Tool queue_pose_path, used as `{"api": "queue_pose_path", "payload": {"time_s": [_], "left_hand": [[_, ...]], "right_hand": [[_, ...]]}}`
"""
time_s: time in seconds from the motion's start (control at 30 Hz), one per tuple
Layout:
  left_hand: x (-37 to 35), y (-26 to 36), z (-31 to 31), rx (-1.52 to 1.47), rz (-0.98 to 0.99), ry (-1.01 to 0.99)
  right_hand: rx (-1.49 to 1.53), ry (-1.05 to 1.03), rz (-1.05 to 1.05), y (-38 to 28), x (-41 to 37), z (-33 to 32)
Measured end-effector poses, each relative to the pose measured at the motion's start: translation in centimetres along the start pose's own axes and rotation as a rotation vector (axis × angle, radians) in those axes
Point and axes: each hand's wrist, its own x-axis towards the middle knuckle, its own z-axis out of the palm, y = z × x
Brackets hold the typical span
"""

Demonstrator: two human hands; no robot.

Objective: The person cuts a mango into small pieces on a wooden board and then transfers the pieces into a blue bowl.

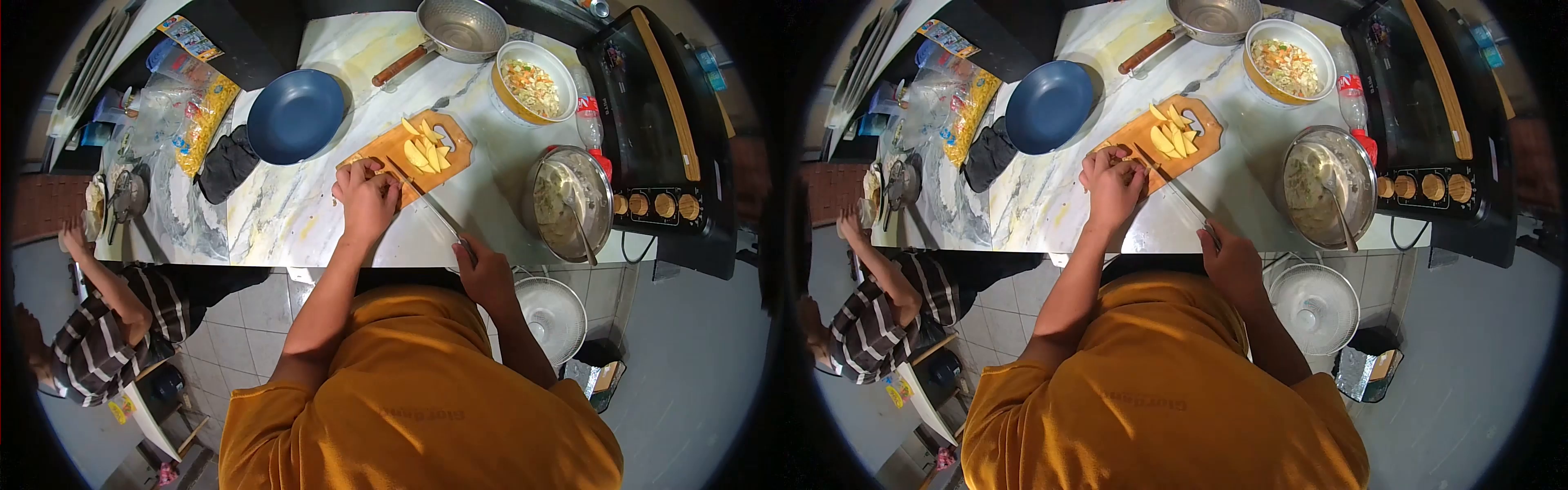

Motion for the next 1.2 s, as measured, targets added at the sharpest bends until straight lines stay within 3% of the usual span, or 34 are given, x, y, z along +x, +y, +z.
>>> {"api": "queue_pose_path", "payload": {"time_s": [0.3,0.63,0.73,0.8,1.03,1.2], "left_hand": [[0.2,0.0,-0.8,0.003,0.008,0.019],[0.2,-1.9,-3.8,0.076,-0.070,0.038],[0.4,-1.8,-4.4,-0.037,-0.070,0.116],[0.4,-1.7,-4.9,-0.117,0.126,0.021],[0.2,-1.2,-5.1,-0.063,0.087,-0.149],[0.2,-1.9,-5.0,-0.056,0.077,-0.006]], "right_hand": [[0.029,-0.053,0.075,0.5,-1.2,-0.9],[0.001,0.038,-0.057,-0.1,-1.0,0.0],[-0.052,0.028,-0.085,-0.6,-0.7,0.1],[-0.088,0.015,-0.106,-0.8,-0.6,0.3],[-0.120,0.017,-0.143,-1.2,-0.3,1.0],[-0.120,0.005,-0.130,-1.6,-0.3,0.7]]}}
